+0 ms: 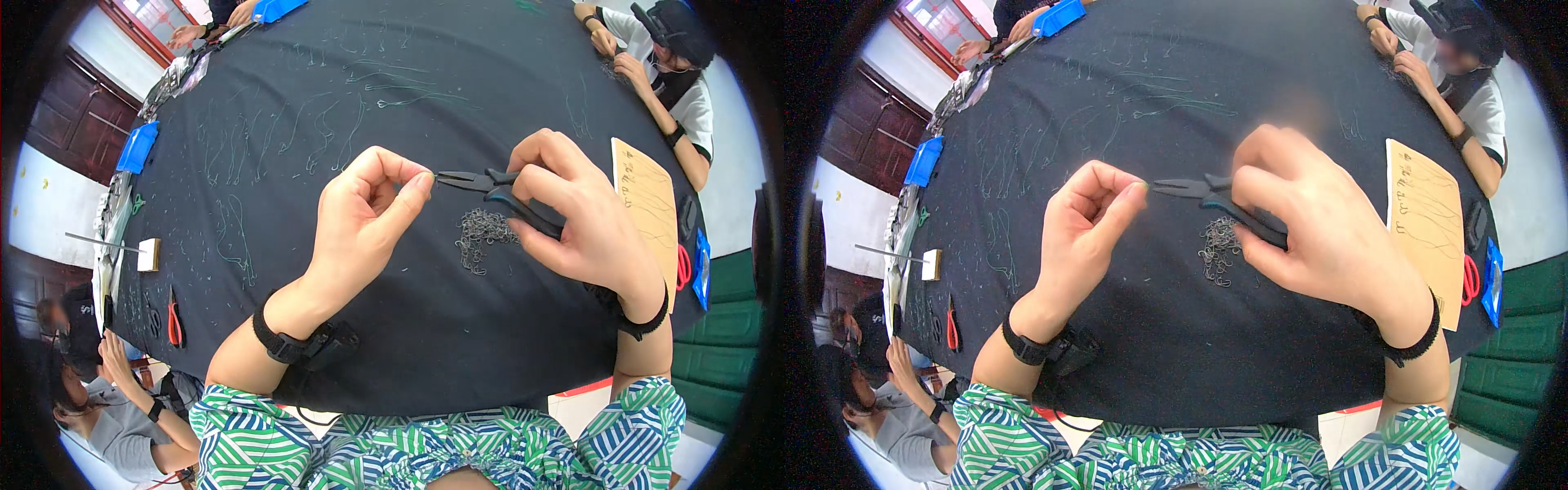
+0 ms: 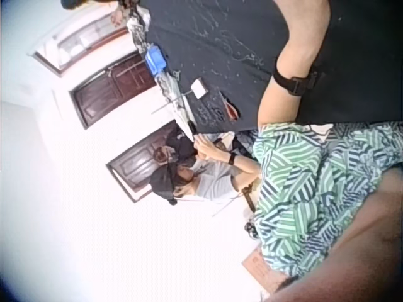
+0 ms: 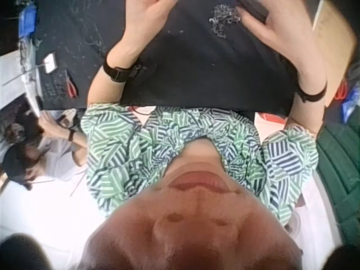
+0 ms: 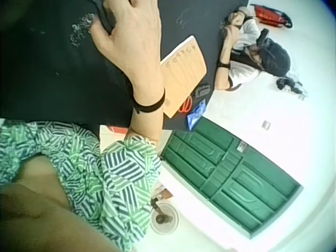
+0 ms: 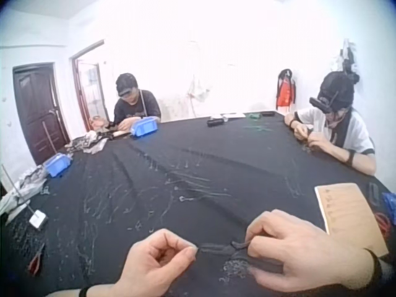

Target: The person threads thin green line through a series of small metal clips and hooks by hand on a black table. The person uses pliers to secure the small metal components to the line.

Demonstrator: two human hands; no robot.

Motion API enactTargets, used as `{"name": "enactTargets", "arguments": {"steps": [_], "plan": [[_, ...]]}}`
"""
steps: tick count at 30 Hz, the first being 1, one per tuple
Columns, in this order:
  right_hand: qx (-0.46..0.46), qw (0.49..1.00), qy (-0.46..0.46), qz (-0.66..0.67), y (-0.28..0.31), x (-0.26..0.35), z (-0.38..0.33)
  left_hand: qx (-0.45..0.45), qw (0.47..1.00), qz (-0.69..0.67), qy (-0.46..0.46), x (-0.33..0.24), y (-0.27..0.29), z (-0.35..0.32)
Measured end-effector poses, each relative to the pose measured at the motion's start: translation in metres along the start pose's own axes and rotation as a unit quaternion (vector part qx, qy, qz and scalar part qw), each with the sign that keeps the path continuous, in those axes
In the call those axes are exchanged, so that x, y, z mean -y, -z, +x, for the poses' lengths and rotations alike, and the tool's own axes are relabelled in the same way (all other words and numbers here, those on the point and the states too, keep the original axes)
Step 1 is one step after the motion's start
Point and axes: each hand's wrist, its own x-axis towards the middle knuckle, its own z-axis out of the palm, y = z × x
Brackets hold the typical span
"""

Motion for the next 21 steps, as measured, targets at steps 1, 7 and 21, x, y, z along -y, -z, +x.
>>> {"name": "enactTargets", "arguments": {"steps": [1,7,21], "plan": [[-0.001,1.000,0.005,0.010,-0.0001,0.0004,0.0002,0.000,1.000,0.000,0.000,0.0003,0.0000,-0.0001],[-0.005,1.000,0.003,0.006,-0.0010,0.0019,0.0008,0.002,1.000,0.008,-0.008,0.0015,-0.0002,-0.0004],[0.007,0.998,-0.050,-0.036,0.0034,0.0013,-0.0026,0.018,0.998,0.067,0.010,0.0043,0.0043,0.0008]]}}
